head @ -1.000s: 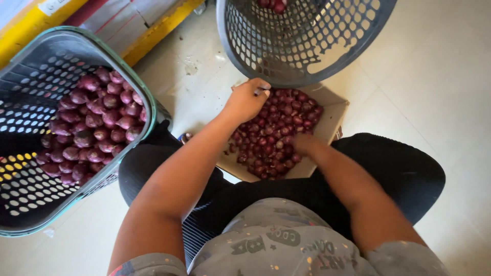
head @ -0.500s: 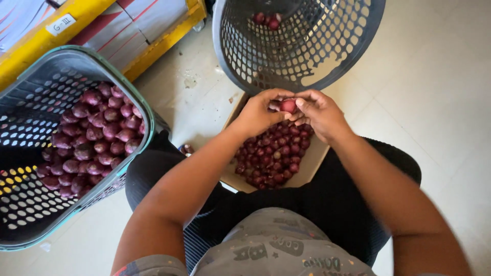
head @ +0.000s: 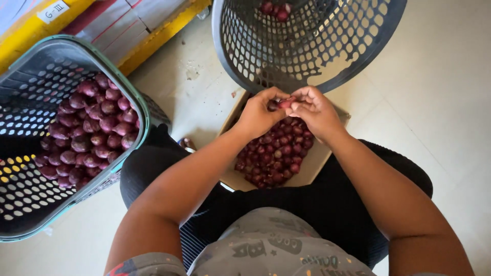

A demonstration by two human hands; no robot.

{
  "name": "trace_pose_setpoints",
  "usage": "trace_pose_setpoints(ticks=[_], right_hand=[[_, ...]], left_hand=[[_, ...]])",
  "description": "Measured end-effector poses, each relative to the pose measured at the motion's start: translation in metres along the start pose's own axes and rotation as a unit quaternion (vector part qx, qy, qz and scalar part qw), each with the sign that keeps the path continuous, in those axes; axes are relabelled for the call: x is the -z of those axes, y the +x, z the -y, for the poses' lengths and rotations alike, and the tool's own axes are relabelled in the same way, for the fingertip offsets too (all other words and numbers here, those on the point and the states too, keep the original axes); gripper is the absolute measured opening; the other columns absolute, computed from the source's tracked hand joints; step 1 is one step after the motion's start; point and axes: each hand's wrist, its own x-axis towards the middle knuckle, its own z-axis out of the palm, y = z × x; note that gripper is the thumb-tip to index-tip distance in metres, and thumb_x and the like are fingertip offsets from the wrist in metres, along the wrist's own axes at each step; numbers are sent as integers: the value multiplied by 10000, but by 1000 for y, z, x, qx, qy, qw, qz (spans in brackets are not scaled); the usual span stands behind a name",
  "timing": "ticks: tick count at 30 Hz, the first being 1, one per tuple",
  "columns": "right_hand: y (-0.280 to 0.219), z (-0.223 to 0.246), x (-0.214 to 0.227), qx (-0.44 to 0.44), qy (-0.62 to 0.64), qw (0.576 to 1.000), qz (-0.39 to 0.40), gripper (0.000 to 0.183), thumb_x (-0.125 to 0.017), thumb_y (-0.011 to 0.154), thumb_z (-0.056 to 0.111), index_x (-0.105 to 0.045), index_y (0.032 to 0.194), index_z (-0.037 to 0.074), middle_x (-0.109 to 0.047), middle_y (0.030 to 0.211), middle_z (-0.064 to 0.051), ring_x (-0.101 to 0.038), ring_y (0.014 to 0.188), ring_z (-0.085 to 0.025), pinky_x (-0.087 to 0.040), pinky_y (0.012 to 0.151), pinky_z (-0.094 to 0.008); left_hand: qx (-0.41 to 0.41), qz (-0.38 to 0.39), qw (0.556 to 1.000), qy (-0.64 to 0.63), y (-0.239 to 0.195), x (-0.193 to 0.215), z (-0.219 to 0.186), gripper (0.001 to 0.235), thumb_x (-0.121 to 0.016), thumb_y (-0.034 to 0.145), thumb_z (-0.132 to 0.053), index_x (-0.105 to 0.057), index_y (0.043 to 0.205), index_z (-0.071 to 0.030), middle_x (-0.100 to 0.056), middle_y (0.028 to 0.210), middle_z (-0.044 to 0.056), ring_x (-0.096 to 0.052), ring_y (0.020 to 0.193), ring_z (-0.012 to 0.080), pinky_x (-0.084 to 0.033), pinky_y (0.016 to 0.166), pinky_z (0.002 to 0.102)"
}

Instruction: Sorting and cleaning small red onions from a cardboard box into a plastic basket.

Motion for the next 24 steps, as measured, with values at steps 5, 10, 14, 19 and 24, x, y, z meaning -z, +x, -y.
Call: trace_pose_setpoints(ticks=[5, 10, 14, 19, 24], right_hand=[[-7, 5, -11, 24, -15, 1000, 13, 383, -674, 933, -43, -519, 1277, 19, -633, 1212, -63, -635, 1148, -133, -535, 1019, -290], [-5, -12, -7, 32, -52, 998, -19, 368, -710, 940, -18, -550, 1270, 10, -649, 1179, -67, -656, 1121, -147, -559, 997, -311], [-3, -21, -5, 19, -93, 995, -18, 352, -742, 943, 9, -581, 1256, -4, -665, 1178, -72, -659, 1121, -150, -551, 993, -312], [-6, -19, -15, 17, -109, 994, 1, 428, -763, 905, 29, -541, 1269, 3, -630, 1155, -58, -636, 1092, -138, -542, 985, -313], [-6, -10, -19, 21, -105, 994, 16, 449, -771, 904, 37, -529, 1281, 18, -630, 1164, -72, -639, 1076, -144, -545, 987, -316]], left_hand=[[53, -38, 996, -52, 11, -5, 11, 140, -776, 930, -87, -693, 1028, -30, -710, 918, 4, -639, 788, 76, -533, 700, 259], [81, -37, 996, -14, 9, -8, -8, 103, -761, 936, -93, -684, 949, -25, -689, 834, 31, -619, 712, 88, -517, 642, 279], [-4, -66, 991, 115, 3, -11, -13, 110, -743, 903, -54, -651, 949, -16, -676, 887, 126, -659, 792, 244, -532, 723, 352], [-34, -77, 984, 156, 0, -10, -14, 114, -704, 889, -16, -621, 967, -8, -661, 953, 188, -661, 889, 389, -536, 793, 421], [12, -68, 967, 246, 6, -1, -8, 89, -626, 908, 5, -640, 988, -32, -688, 1000, 195, -683, 953, 402, -535, 818, 461]])
